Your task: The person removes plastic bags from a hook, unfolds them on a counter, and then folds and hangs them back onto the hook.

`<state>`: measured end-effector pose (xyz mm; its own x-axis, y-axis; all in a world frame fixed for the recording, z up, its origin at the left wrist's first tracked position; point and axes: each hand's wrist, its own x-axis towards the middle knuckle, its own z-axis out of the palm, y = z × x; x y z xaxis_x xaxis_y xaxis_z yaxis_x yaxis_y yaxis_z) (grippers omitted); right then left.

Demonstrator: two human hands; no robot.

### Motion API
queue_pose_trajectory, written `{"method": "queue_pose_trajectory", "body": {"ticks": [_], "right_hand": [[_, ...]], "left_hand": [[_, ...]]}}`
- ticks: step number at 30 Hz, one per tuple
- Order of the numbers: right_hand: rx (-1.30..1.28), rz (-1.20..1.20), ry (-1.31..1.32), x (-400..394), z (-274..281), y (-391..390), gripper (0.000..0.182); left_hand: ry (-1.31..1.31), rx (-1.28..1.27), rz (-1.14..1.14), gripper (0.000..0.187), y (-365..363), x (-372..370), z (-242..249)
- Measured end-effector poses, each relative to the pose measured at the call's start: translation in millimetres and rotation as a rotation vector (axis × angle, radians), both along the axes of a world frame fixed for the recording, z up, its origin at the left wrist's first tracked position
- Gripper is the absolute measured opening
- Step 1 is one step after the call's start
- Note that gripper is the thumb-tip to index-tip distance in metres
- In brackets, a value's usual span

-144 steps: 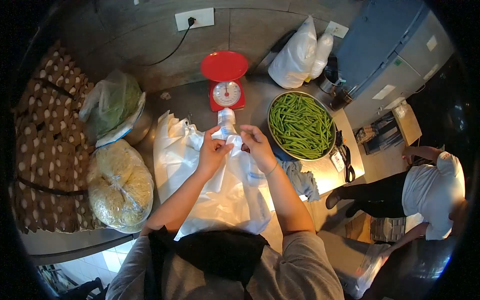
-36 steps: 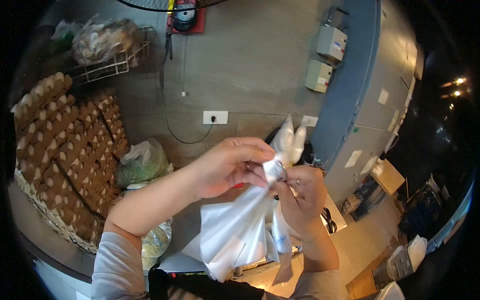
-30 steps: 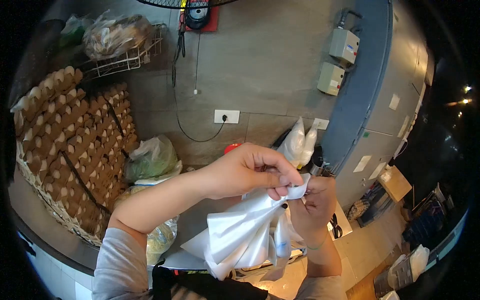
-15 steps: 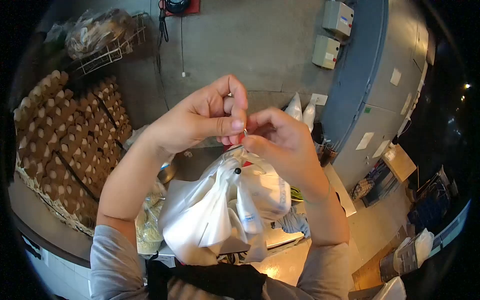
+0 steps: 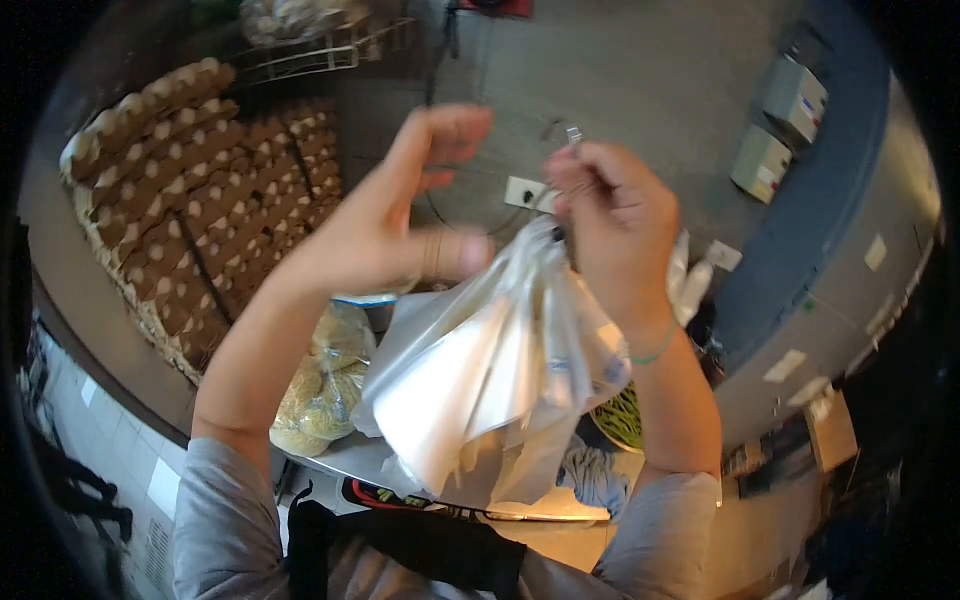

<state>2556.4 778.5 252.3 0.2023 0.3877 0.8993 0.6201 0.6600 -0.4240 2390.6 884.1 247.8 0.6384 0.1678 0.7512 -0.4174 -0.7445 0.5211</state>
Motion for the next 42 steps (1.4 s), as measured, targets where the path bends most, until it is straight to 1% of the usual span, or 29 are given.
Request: {"method": "queue_pose_trajectory", "body": {"ticks": [2, 4, 6, 8, 11, 13, 14, 15, 17, 18, 19, 20, 22, 24, 25, 28, 29, 31, 32, 33, 35, 38, 39, 42], "right_hand": [[0.010, -0.016, -0.027, 11.0, 20.4, 9.3, 0.010], [0.033, -0.026, -0.053, 13.0, 34.7, 23.1, 0.010], [0.074, -0.027, -0.089, 10.5, 47.0, 39.3, 0.010], [0.128, -0.063, -0.136, 4.8, 52.6, 59.1, 0.009], [0.157, -0.125, -0.187, -4.9, 56.3, 84.8, 0.008], [0.194, -0.157, -0.212, -9.3, 59.4, 104.9, 0.008], [0.194, -0.094, -0.167, -11.1, 62.1, 113.5, 0.008], [0.193, -0.035, -0.123, -11.9, 65.7, 121.5, 0.009], [0.213, 0.042, -0.017, -12.2, 80.4, 141.4, 0.010], [0.227, 0.061, 0.054, -11.3, 87.7, 154.5, 0.010], [0.238, 0.080, 0.125, -10.0, 94.2, 169.1, 0.011], [0.220, 0.128, 0.178, -9.3, 100.3, 186.9, 0.011], [0.187, 0.223, 0.281, -8.1, 111.4, 229.3, 0.010], [0.122, 0.203, 0.259, -4.0, 113.1, 273.2, 0.009], [0.092, 0.193, 0.248, -3.5, 112.5, 294.6, 0.009], [-0.058, 0.187, 0.356, -3.1, 104.0, 354.0, 0.009], [-0.098, 0.135, 0.357, -4.9, 102.5, 370.3, 0.009], [-0.181, 0.031, 0.363, -2.5, 97.6, 399.7, 0.010], [-0.149, -0.008, 0.317, 9.0, 98.1, 416.7, 0.011], [-0.124, -0.046, 0.270, 21.1, 99.8, 433.7, 0.012], [-0.122, -0.145, 0.194, 24.8, 104.6, 444.3, 0.016], [-0.006, -0.268, 0.028, 55.0, 116.7, 482.5, 0.019], [-0.003, -0.228, 0.074, 66.6, 121.1, 498.4, 0.019], [0.045, -0.331, 0.171, 52.1, 126.4, 505.8, 0.017]], "left_hand": [[0.024, 0.266, 0.201, 0.107, -13.5, -32.6, -27.7], [0.064, 0.190, 0.374, 0.114, -41.1, -56.4, -64.1], [0.047, 0.025, 0.504, 0.119, -62.2, -62.8, -109.3], [-0.061, -0.145, 0.570, 0.123, -76.2, -52.9, -154.7], [-0.015, -0.215, 0.599, 0.126, -71.0, -38.3, -192.0], [-0.036, -0.081, 0.732, 0.130, -37.6, -41.1, -190.3], [-0.046, -0.014, 0.792, 0.132, -17.0, -43.2, -185.8], [0.024, -0.118, 0.844, 0.127, 7.8, -46.9, -179.4], [0.033, -0.283, 0.603, 0.115, 69.3, -61.3, -169.4], [0.023, -0.052, 0.628, 0.101, 105.9, -67.0, -161.4], [0.044, -0.154, 0.445, 0.091, 126.9, -77.6, -134.9], [-0.004, -0.261, 0.347, 0.080, 144.0, -81.3, -118.3], [-0.080, -0.695, 0.166, 0.063, 187.8, -83.7, -108.4], [0.026, -0.888, 0.139, 0.046, 241.1, -91.6, -108.8], [0.046, -0.971, 0.177, 0.038, 256.6, -93.0, -106.7], [0.009, -1.151, 0.073, 0.038, 315.1, -89.1, -135.4], [0.000, -1.198, 0.140, 0.036, 328.6, -84.4, -141.8], [-0.009, -0.959, 0.179, 0.037, 369.4, -75.6, -166.0], [-0.016, -0.841, 0.197, 0.037, 380.4, -72.8, -165.7], [0.022, -0.849, 0.255, 0.038, 392.6, -70.4, -164.5], [0.097, -0.861, 0.375, 0.040, 408.6, -64.9, -136.9], [0.051, -1.057, 0.275, 0.039, 441.6, -38.6, -116.3], [0.059, -1.008, 0.314, 0.040, 449.3, -28.9, -111.2], [0.084, -0.882, 0.449, 0.042, 468.6, -3.9, -100.7]]}}
